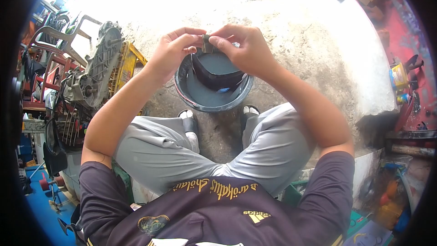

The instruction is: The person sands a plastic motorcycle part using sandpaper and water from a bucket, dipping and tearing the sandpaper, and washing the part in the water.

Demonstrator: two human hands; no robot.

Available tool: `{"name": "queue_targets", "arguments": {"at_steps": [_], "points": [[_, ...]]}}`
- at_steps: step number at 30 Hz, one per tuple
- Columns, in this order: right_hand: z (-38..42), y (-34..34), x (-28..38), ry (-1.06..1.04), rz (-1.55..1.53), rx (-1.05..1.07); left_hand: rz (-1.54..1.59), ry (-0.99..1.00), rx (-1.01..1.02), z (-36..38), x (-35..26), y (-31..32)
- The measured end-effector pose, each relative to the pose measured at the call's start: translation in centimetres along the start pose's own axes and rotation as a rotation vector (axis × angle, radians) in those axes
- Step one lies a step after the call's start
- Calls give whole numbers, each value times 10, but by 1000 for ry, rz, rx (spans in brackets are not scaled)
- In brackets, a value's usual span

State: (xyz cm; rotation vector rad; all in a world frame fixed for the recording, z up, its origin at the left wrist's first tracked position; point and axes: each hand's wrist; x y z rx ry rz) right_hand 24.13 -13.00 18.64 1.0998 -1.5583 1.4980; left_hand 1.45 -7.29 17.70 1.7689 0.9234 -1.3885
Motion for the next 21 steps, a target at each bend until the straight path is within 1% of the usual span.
{"name": "queue_targets", "arguments": {"at_steps": [2, 3, 5, 7, 9, 11, 12, 14, 16, 21], "points": [[-1, 1, -1, 1, 33, -25, 123, 40, -29, -1, 1, 1], [-2, 2, -2, -24, 7, -17, 123, 39, -29, 1, 0, 3], [-1, 4, -2, -48, -19, -9, -62, 106, 7, 5, -2, 7], [0, 6, 2, 12, -69, -57, -86, 119, 20, 3, -3, 6], [0, 5, 3, 38, -78, -60, -110, 133, 33, 2, -2, 6], [0, 2, 3, 66, -89, -62, -217, 221, 15, 1, -1, 6], [-1, 0, 3, 99, -75, -27, -217, 220, 15, 2, 0, 6], [-1, -2, 4, 134, -62, 7, -321, 240, 56, 2, 1, 5], [0, -2, 5, 132, -44, 33, -304, 234, 44, 2, 3, 6], [1, -2, 8, 82, -41, 14, -285, 235, 19, 2, 2, 10]]}}
Point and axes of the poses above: each hand's wrist, its own z-axis away from the middle knuckle, its own y-axis out of the palm, x = y × z, and after that the axes turned 15 degrees about y, right-handed
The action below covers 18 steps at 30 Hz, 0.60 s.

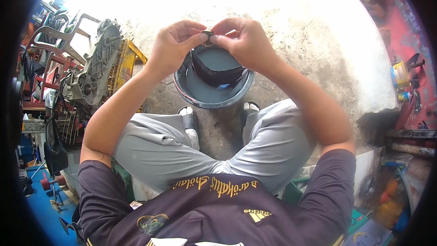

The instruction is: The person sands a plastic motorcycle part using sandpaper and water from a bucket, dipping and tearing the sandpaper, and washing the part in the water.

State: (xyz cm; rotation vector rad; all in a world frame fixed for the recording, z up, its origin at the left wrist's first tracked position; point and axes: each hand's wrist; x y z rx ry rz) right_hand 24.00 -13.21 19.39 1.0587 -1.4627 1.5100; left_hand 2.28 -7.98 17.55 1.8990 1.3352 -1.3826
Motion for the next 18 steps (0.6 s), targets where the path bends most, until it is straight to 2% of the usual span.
{"name": "queue_targets", "arguments": {"at_steps": [6, 8, 9, 10, 11, 16, 18], "points": [[-5, 1, -12, -46, -20, -33, 63, -73, 51, 0, 2, -2], [-9, 1, -17, -77, -20, -33, 181, -114, 67, 1, -2, -4], [-11, 1, -19, -182, 4, -67, 182, -114, 67, 0, -2, -5], [-12, 2, -20, -285, 27, -101, 326, -171, 44, -1, -3, -7], [-12, 1, -18, -286, 27, -101, 470, -227, 20, -3, -4, -8], [-8, -5, -9, -499, 348, -161, 444, -205, 15, 0, -11, -6], [-7, -5, -9, -486, 297, -112, 440, -200, 23, 0, -11, -6]]}}
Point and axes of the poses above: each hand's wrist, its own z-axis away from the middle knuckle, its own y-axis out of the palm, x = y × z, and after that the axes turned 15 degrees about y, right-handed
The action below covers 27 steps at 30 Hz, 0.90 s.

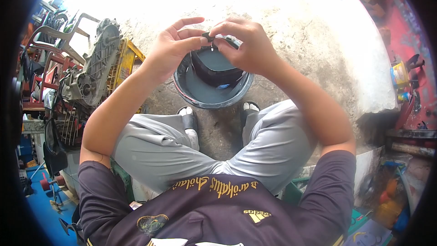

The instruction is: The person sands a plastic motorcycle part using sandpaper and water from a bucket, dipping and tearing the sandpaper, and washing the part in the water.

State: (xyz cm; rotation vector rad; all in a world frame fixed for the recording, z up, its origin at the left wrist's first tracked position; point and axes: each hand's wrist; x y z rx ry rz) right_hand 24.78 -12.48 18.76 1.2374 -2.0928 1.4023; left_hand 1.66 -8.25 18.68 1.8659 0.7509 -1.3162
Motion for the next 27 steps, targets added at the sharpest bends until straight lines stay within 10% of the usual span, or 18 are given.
{"name": "queue_targets", "arguments": {"at_steps": [7, 27], "points": [[3, 7, 10, 566, -410, 113, -157, 139, -88, 0, -2, 5], [2, 16, 6, 573, -383, -34, -511, 218, -70, -1, 8, 12]]}}
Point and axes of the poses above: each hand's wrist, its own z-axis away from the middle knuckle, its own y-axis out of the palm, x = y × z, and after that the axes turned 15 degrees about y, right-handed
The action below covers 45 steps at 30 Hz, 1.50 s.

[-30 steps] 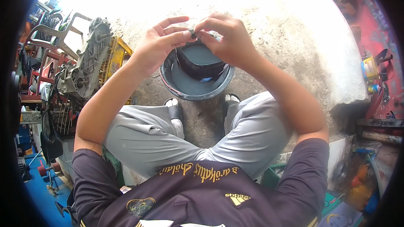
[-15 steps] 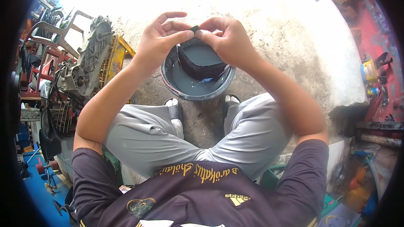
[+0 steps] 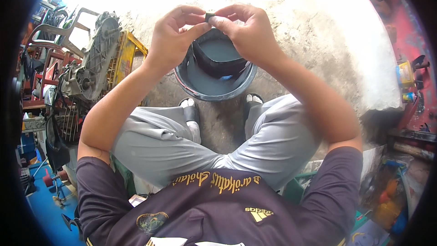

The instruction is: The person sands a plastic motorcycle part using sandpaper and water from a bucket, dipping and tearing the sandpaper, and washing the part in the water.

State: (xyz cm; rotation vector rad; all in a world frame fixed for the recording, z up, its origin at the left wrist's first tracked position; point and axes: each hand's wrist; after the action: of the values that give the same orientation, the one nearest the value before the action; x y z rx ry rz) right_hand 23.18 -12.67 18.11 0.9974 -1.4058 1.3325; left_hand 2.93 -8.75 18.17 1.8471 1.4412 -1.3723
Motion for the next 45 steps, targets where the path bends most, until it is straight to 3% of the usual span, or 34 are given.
{"name": "queue_targets", "arguments": {"at_steps": [3, 6, 8, 9, 11, 12, 14, 18, 20, 24, 26, 32, 33, 34, 36, 45], "points": [[-4, -1, -7, -56, -10, 10, -4, 9, 19, 1, 7, 1], [-7, -6, -7, -81, -8, -8, -141, 43, 185, -1, 41, -8], [-9, -13, -9, -30, 46, -39, -375, 62, 417, 2, 86, -19], [-12, -16, -13, -73, 77, -24, -369, 59, 417, 0, 103, -23], [-19, -21, -23, -68, 91, -17, -682, -27, 697, -5, 133, -30], [-22, -23, -28, -69, 102, -13, -677, -31, 701, -6, 148, -31], [-28, -27, -38, -39, 89, 26, -878, 128, 888, -7, 174, -28], [-36, -30, -50, 16, 131, 85, -856, 209, 1047, -4, 196, 1], [-39, -31, -57, 37, 139, 105, -965, 61, 1235, 9, 210, 14], [-44, -32, -61, 122, 274, 195, -947, 123, 1199, 26, 230, 8], [-46, -31, -71, 79, 262, 197, -963, 241, 1065, 26, 226, -2], [-48, -45, -77, 65, 210, 193, -896, -74, 689, 2, 176, -27], [-48, -49, -74, 43, 227, 156, -866, 58, 617, -3, 168, -33], [-47, -53, -72, 31, 236, 148, -869, 73, 608, -10, 161, -36], [-44, -62, -67, 86, 259, 128, -1126, 197, 847, -26, 133, -44], [-32, -83, -38, 53, 225, 15, -1423, 552, 809, -47, 36, -26]]}}
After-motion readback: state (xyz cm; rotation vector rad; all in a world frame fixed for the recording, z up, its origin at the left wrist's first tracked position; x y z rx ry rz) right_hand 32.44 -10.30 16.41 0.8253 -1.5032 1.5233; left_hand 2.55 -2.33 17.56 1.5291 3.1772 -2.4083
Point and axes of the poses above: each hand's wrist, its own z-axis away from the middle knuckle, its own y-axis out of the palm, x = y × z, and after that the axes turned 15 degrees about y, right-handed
